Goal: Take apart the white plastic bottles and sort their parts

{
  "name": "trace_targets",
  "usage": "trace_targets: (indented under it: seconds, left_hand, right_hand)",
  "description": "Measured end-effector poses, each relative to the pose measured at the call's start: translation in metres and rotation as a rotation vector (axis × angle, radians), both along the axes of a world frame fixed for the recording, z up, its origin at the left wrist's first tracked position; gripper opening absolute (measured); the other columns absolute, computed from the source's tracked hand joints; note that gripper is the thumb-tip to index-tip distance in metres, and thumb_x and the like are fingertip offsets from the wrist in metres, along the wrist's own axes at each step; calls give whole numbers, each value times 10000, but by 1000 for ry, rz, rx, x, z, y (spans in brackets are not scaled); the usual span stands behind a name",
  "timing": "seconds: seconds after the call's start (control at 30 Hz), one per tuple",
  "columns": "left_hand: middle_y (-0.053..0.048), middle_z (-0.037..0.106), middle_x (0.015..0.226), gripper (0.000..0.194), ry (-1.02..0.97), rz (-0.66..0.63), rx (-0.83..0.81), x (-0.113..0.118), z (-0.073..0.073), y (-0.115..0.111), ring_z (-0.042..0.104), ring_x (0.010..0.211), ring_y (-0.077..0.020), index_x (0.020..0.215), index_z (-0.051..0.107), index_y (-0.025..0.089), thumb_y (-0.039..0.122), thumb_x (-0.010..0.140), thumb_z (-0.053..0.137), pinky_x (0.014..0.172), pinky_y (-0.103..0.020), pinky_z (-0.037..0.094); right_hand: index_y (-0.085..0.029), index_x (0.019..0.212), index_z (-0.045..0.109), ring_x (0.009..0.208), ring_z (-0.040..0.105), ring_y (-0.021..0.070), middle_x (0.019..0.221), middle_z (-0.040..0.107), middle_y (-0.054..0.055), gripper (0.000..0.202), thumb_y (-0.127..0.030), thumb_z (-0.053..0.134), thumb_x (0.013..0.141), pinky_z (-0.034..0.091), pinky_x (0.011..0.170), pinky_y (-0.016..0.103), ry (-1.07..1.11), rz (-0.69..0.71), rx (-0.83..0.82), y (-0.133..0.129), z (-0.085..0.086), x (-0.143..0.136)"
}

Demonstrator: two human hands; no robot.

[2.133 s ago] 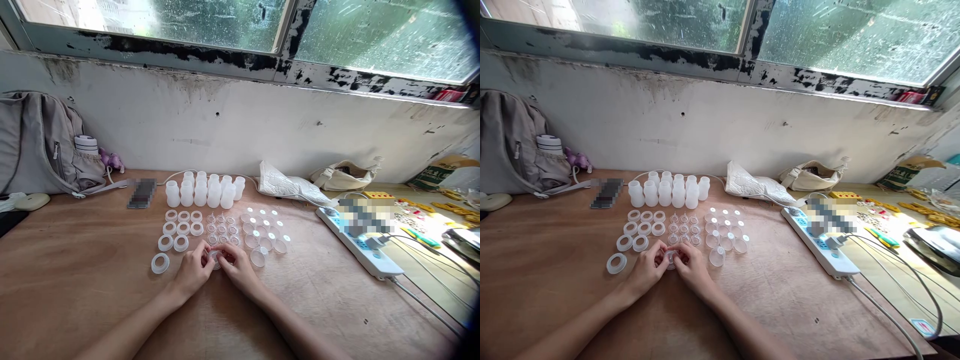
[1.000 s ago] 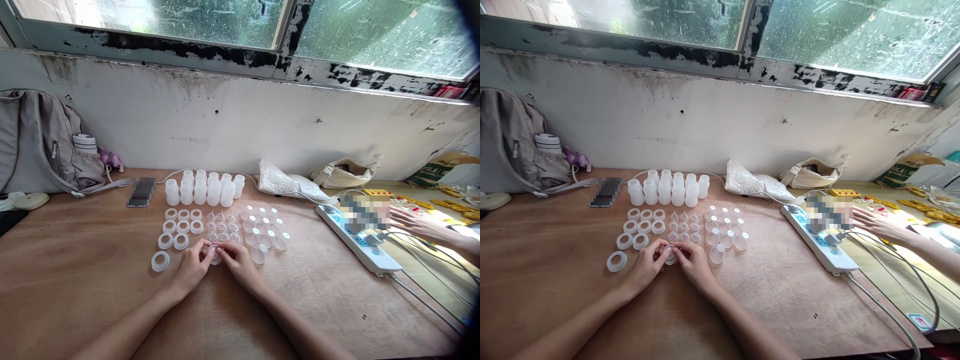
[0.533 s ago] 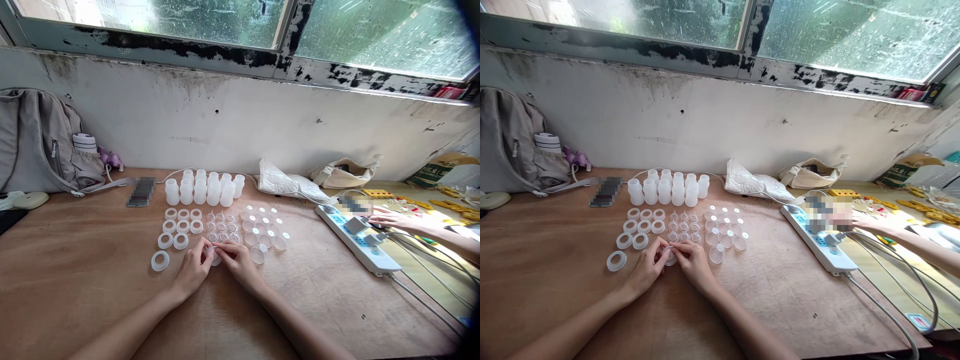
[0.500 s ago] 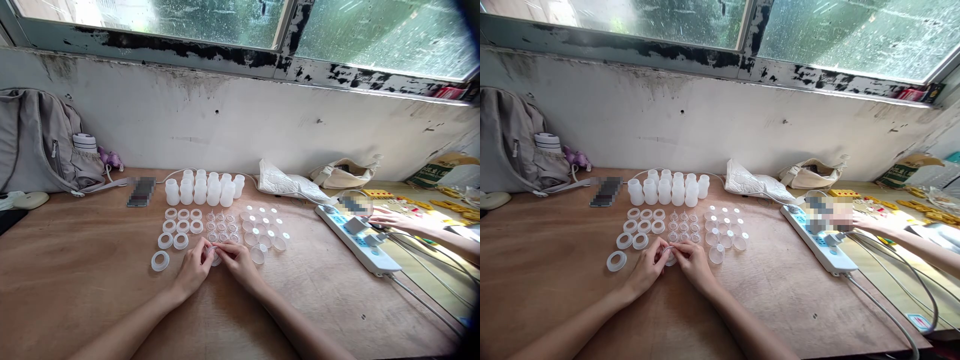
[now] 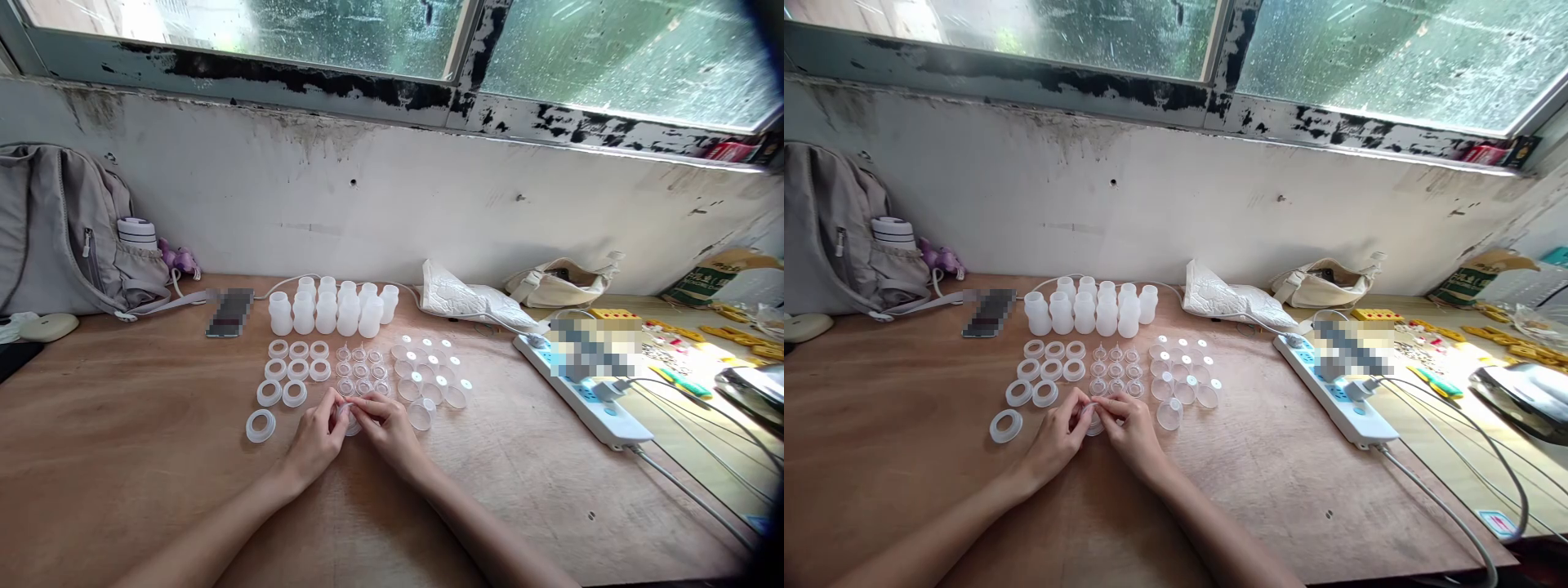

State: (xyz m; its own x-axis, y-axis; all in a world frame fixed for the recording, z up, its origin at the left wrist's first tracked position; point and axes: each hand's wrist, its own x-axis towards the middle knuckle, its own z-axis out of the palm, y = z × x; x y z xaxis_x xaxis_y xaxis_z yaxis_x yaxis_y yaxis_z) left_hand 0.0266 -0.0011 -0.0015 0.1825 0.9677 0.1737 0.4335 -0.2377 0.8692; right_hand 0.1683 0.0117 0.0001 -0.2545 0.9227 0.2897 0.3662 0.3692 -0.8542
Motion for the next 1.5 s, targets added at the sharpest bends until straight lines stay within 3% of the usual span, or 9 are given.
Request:
trace_targets:
  seconds: [0.47, 0.7, 0.83, 1.13, 1.5]
  left_hand:
    - [26, 515, 589, 122, 17, 18, 3, 0, -3, 1, 490, 503, -112, 741, 441, 196, 267, 819, 381, 488, -202, 345]
    - [18, 574, 611, 202, -48, 14, -83, -2, -3, 4, 512, 448, -107, 891, 484, 191, 349, 834, 373, 475, -210, 382]
    - [24, 574, 592, 175, -47, -6, -78, -3, -4, 4, 519, 448, -107, 849, 481, 189, 332, 830, 381, 474, -208, 382]
    - [28, 556, 587, 120, -41, -3, -64, -3, 0, 0, 511, 456, -107, 785, 441, 195, 280, 827, 366, 468, -204, 370]
    - [40, 536, 559, 85, -35, -9, -47, -2, -3, 1, 490, 438, -95, 762, 417, 197, 255, 816, 386, 445, -190, 354]
  right_hand:
    - [-204, 922, 667, 641, 546, 137, 753, 601, 52, 228, -204, 473, 804, 446, 607, 256, -65, -2, 59, -2, -2, -3]
    - [-159, 934, 573, 457, 550, 104, 627, 601, 1, 223, -309, 482, 796, 456, 455, 220, 112, 42, -262, 3, -9, -2]
    - [-148, 847, 566, 454, 549, 105, 605, 584, -5, 232, -360, 518, 768, 454, 445, 221, 224, 73, -357, 5, -13, -3]
    - [-143, 770, 554, 405, 455, 72, 498, 511, -43, 186, -328, 539, 765, 365, 400, 185, 239, 75, -364, 3, -10, -2]
    - [-151, 719, 533, 452, 454, 79, 536, 500, -39, 144, -287, 539, 762, 362, 430, 193, 217, 65, -332, 2, -9, -3]
